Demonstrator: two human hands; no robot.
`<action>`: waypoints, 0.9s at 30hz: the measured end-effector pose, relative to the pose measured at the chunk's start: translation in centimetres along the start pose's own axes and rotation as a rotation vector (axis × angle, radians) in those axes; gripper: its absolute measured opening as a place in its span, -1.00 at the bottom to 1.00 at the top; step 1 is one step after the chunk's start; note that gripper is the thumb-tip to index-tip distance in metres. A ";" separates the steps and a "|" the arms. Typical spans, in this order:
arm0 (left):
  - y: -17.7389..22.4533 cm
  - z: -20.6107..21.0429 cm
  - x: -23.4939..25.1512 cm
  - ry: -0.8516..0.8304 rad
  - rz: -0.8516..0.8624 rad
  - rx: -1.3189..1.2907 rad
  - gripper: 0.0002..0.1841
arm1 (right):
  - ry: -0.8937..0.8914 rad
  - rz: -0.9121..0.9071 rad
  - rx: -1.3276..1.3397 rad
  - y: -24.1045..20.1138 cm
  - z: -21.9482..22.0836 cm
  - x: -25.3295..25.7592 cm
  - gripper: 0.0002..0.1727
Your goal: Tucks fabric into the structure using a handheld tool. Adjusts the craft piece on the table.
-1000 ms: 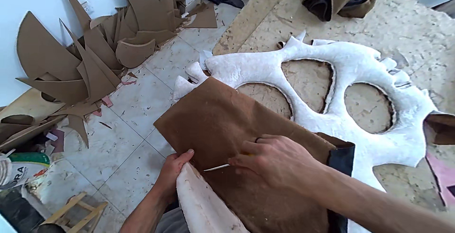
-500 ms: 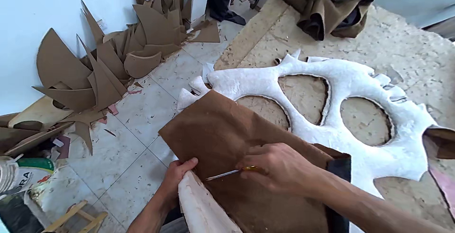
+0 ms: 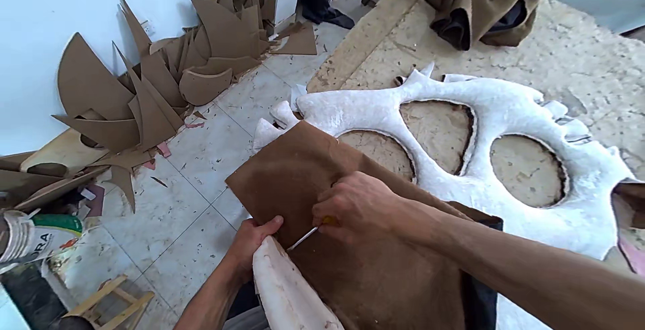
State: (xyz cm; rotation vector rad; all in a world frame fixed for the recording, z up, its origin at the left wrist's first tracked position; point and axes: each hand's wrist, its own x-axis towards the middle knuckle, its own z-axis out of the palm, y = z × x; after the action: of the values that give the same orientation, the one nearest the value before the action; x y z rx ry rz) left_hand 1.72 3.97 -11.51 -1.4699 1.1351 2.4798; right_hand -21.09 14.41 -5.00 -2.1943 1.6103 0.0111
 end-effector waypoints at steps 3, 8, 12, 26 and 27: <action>0.2 0.0 0.0 0.058 0.034 0.056 -0.64 | -0.220 0.135 0.588 1.1 -2.1 -2.1 -0.84; -0.1 0.3 0.2 0.124 0.056 0.002 -0.60 | 0.093 0.383 0.738 3.4 -2.3 -8.4 -0.84; -0.8 0.0 0.5 0.146 0.125 -0.016 -0.61 | 0.210 0.524 0.550 -1.6 -0.5 -7.2 -0.71; -1.0 -0.3 -0.1 0.177 0.190 -0.001 -0.58 | 0.307 0.285 -0.223 -6.4 3.6 -4.4 -0.56; -1.1 -0.3 -0.1 0.203 0.204 -0.012 -0.61 | 0.294 0.285 -0.242 -6.6 3.3 -4.3 -0.55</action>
State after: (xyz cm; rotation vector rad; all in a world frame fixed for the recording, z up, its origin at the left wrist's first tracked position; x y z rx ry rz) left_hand 2.38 4.63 -12.15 -1.7240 1.3707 2.5136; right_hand -15.70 21.07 -4.84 -2.1990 2.1778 -0.0378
